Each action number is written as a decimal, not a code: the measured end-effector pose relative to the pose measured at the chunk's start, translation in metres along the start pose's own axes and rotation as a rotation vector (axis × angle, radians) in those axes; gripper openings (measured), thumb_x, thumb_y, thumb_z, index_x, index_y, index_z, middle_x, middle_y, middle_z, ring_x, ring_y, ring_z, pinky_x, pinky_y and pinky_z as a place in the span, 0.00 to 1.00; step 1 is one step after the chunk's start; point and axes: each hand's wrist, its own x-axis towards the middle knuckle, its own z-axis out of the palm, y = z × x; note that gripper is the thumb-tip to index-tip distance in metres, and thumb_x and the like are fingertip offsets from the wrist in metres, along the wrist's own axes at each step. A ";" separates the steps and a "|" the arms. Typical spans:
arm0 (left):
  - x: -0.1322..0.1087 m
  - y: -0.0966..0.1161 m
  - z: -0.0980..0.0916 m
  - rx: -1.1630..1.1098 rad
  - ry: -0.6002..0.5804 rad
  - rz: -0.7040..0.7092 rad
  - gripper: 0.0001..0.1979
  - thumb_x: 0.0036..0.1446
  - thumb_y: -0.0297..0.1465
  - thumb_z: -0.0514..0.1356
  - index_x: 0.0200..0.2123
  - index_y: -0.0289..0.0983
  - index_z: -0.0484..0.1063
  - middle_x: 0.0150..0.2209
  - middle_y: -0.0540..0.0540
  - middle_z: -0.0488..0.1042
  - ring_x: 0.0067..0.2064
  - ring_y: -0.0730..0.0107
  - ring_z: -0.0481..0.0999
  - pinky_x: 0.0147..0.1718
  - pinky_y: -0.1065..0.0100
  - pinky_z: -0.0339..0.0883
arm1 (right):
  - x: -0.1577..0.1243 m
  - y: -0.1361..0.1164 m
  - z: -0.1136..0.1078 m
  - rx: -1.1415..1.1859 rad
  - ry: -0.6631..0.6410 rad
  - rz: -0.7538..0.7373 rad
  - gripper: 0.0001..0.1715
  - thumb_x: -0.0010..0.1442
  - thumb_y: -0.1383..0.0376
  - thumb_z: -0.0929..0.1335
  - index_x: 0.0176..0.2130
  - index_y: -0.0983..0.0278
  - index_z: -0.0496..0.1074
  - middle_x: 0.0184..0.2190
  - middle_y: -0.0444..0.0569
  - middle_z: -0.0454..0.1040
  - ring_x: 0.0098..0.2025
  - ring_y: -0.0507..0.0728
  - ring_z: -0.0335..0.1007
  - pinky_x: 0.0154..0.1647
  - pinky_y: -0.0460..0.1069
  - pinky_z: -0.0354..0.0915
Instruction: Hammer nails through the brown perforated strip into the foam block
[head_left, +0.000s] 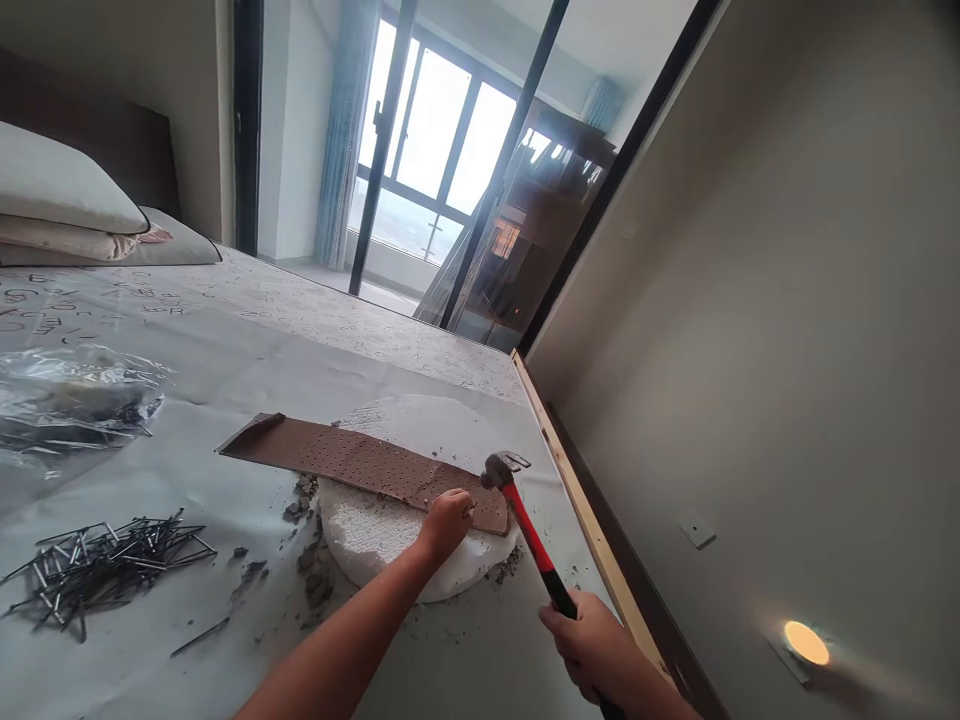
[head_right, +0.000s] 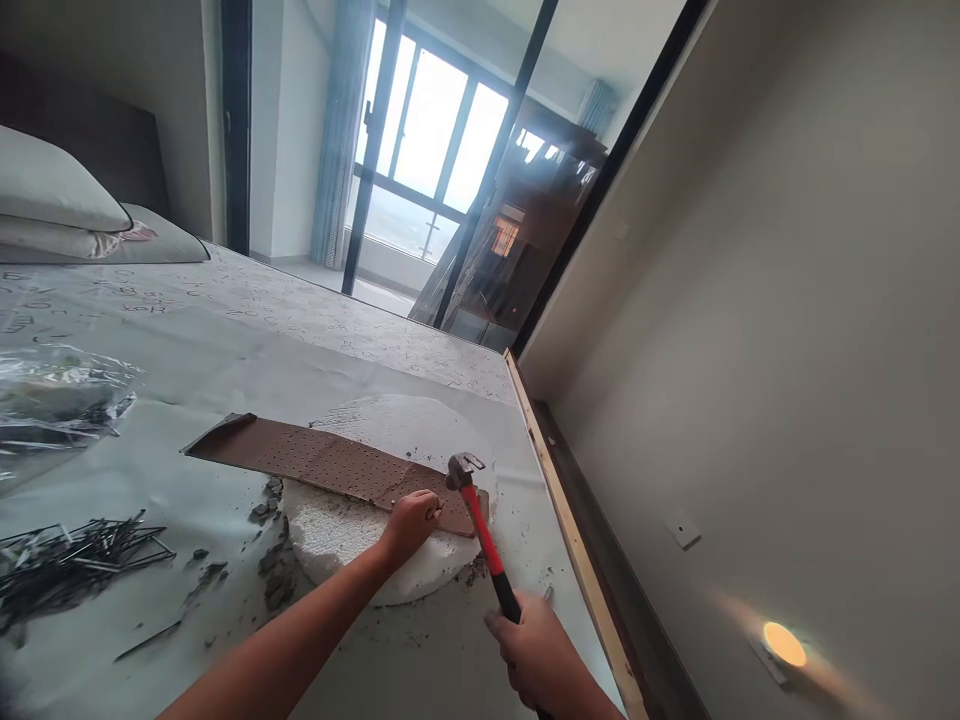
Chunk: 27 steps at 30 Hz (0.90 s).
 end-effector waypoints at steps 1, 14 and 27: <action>0.000 0.000 0.000 0.001 0.001 -0.002 0.11 0.42 0.18 0.52 0.16 0.37 0.57 0.22 0.50 0.64 0.25 0.75 0.62 0.26 0.73 0.50 | 0.000 0.000 0.000 0.013 0.018 -0.029 0.16 0.49 0.56 0.65 0.26 0.59 0.51 0.10 0.30 0.49 0.09 0.44 0.41 0.08 0.42 0.39; 0.001 0.000 0.000 0.016 0.001 -0.046 0.10 0.41 0.19 0.53 0.16 0.37 0.58 0.21 0.50 0.64 0.26 0.73 0.64 0.26 0.72 0.51 | -0.007 -0.008 0.003 0.014 0.006 0.010 0.16 0.49 0.58 0.65 0.26 0.59 0.50 0.11 0.31 0.50 0.10 0.44 0.41 0.09 0.42 0.42; -0.001 0.003 -0.003 0.094 -0.031 -0.048 0.09 0.39 0.18 0.51 0.18 0.38 0.57 0.21 0.51 0.63 0.26 0.71 0.63 0.25 0.71 0.48 | 0.006 0.011 0.007 -0.009 -0.009 0.078 0.15 0.48 0.59 0.65 0.26 0.59 0.51 0.10 0.30 0.48 0.09 0.44 0.40 0.07 0.42 0.38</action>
